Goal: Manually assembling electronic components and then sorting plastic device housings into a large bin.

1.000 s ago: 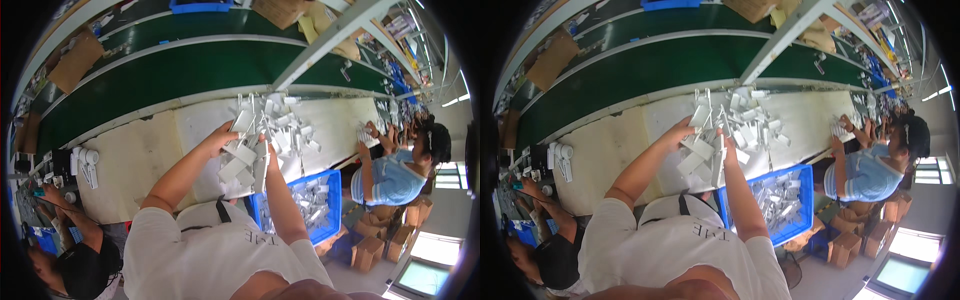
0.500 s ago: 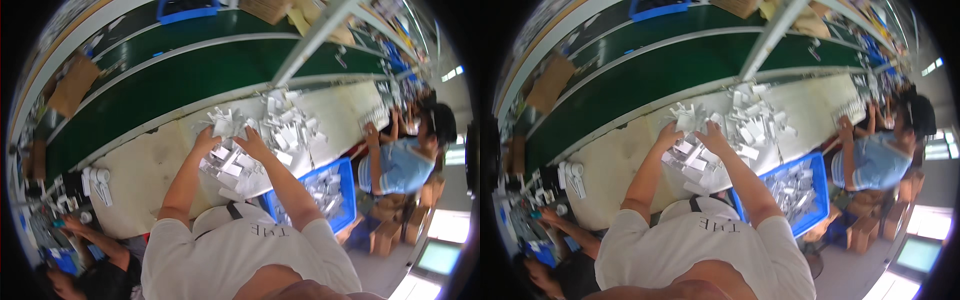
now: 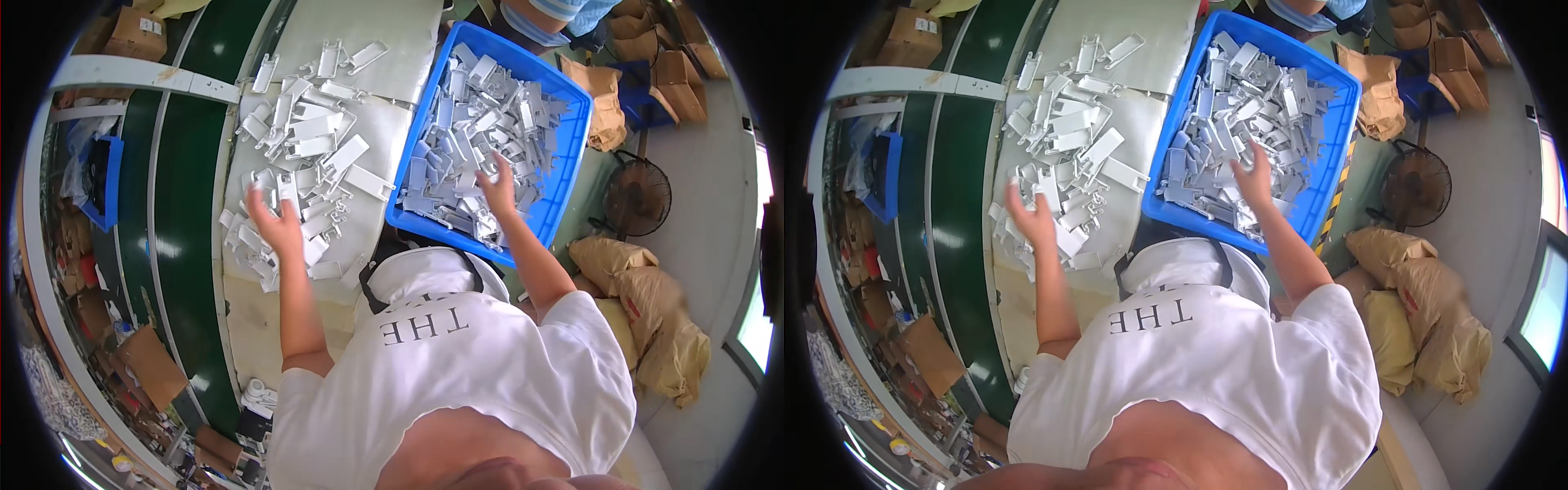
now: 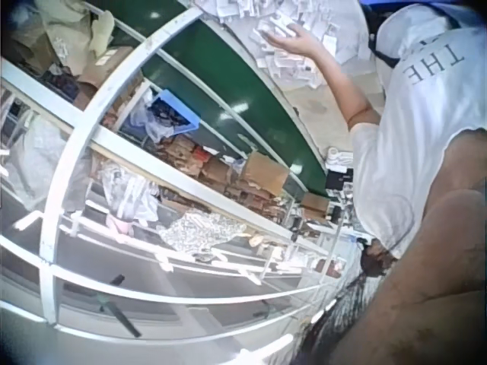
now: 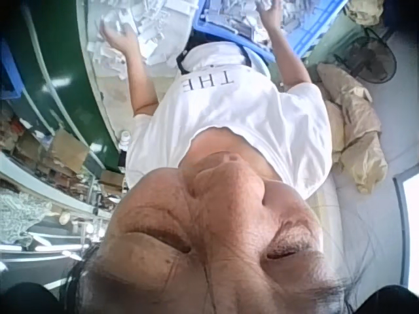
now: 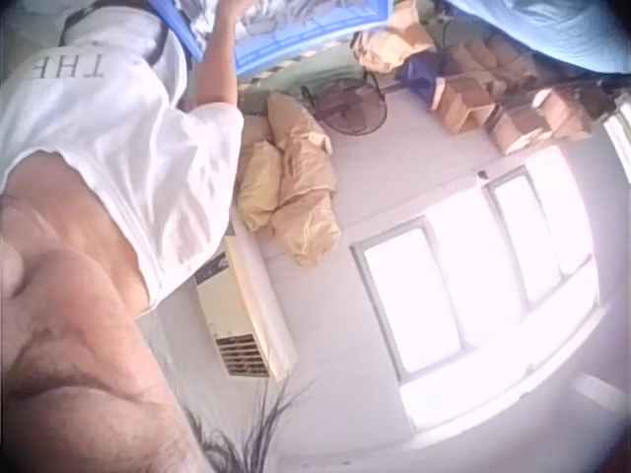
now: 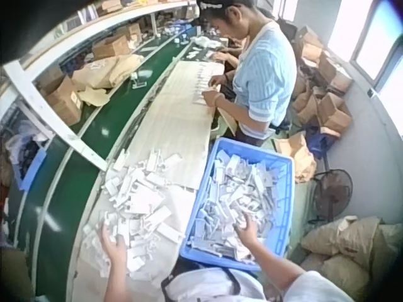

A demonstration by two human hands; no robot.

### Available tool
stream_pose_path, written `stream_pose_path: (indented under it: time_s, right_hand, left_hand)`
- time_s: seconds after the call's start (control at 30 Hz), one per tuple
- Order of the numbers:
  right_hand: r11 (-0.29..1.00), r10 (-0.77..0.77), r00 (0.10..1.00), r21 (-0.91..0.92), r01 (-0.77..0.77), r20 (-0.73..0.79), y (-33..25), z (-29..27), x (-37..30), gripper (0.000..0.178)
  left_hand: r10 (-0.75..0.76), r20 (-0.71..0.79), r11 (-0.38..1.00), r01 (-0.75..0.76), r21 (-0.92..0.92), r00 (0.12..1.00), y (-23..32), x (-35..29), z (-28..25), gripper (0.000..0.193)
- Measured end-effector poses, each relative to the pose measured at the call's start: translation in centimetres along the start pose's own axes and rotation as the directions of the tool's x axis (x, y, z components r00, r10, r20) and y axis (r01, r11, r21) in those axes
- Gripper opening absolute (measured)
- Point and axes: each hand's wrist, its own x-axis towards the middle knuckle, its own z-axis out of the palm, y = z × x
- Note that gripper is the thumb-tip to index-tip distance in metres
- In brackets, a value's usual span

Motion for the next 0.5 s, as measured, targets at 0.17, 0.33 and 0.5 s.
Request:
stream_pose_path:
  time_s: [0.17,0.33,0.5]
  right_hand:
    - [0.834,0.532,0.844,0.129,-0.536,0.066,10.7,-6.4,2.1,0.079]
    - [0.81,0.54,0.834,0.198,-0.552,0.112,13.7,-5.9,6.0,0.082]
    - [0.826,0.561,0.824,-0.113,-0.552,0.083,14.5,-1.9,6.2,0.079]
  left_hand:
    - [0.165,0.809,0.881,0.285,-0.379,0.564,8.1,-6.6,14.6,0.049]
    - [-0.265,0.75,0.961,0.228,0.155,0.606,6.2,-9.2,26.0,0.074]
    - [-0.47,0.819,0.837,0.46,0.295,0.329,5.2,-7.6,29.2,0.09]
